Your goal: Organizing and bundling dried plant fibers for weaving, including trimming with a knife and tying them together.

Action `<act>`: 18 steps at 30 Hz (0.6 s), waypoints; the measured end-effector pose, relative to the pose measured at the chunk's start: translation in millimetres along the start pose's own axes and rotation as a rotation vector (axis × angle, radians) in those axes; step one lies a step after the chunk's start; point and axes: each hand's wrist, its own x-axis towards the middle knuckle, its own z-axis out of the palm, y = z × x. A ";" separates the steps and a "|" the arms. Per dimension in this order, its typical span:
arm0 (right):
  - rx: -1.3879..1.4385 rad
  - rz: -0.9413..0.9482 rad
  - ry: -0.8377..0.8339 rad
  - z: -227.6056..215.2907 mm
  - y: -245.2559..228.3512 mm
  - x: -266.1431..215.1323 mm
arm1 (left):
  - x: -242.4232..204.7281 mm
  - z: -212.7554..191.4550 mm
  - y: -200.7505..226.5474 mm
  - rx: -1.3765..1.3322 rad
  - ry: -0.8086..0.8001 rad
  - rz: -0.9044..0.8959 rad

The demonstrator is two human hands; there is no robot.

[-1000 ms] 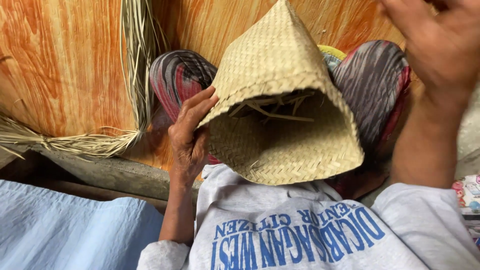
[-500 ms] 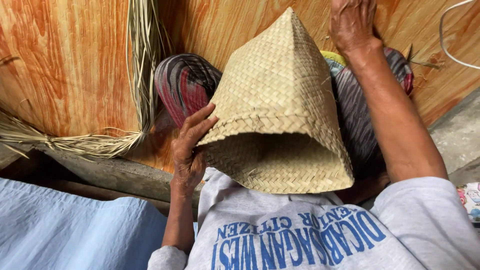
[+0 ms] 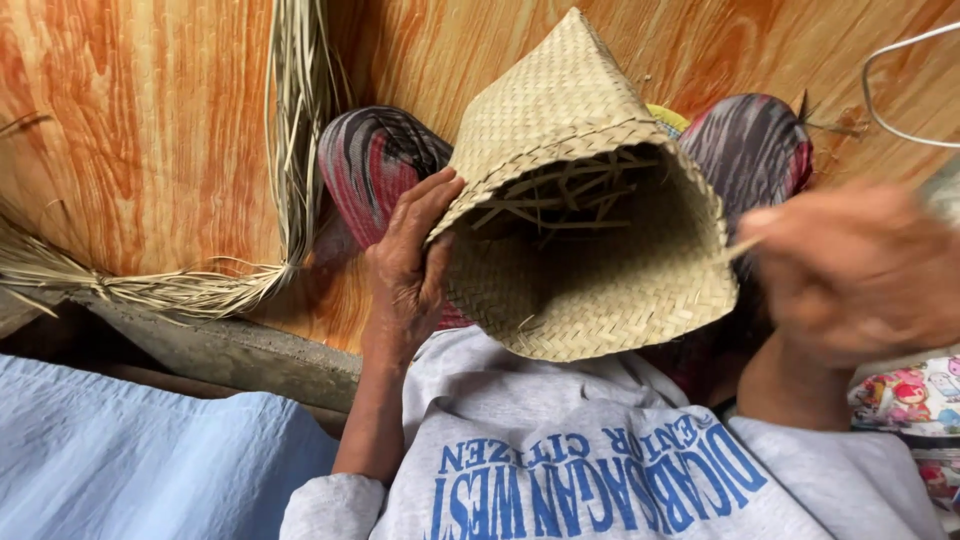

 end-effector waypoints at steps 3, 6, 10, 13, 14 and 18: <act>-0.066 -0.063 -0.063 9.5 -6.1 -7.3 | -3.0 -0.1 3.0 0.028 -0.002 0.009; -0.209 -0.017 0.004 6.5 -4.3 -10.9 | -5.6 0.4 1.0 0.014 0.003 0.022; -0.156 0.208 0.068 11.3 6.7 -35.5 | -10.7 -0.7 -6.2 -0.010 0.009 0.053; 0.155 0.566 -0.049 24.4 -19.1 -42.7 | -12.9 -3.8 -17.0 -0.119 -0.031 0.105; 0.158 0.564 -0.051 25.0 -23.3 -43.8 | -14.0 -4.4 -28.3 -0.118 -0.028 0.104; 0.057 0.603 -0.145 20.2 -41.5 -45.2 | -9.0 -10.0 -73.1 -0.124 0.114 0.024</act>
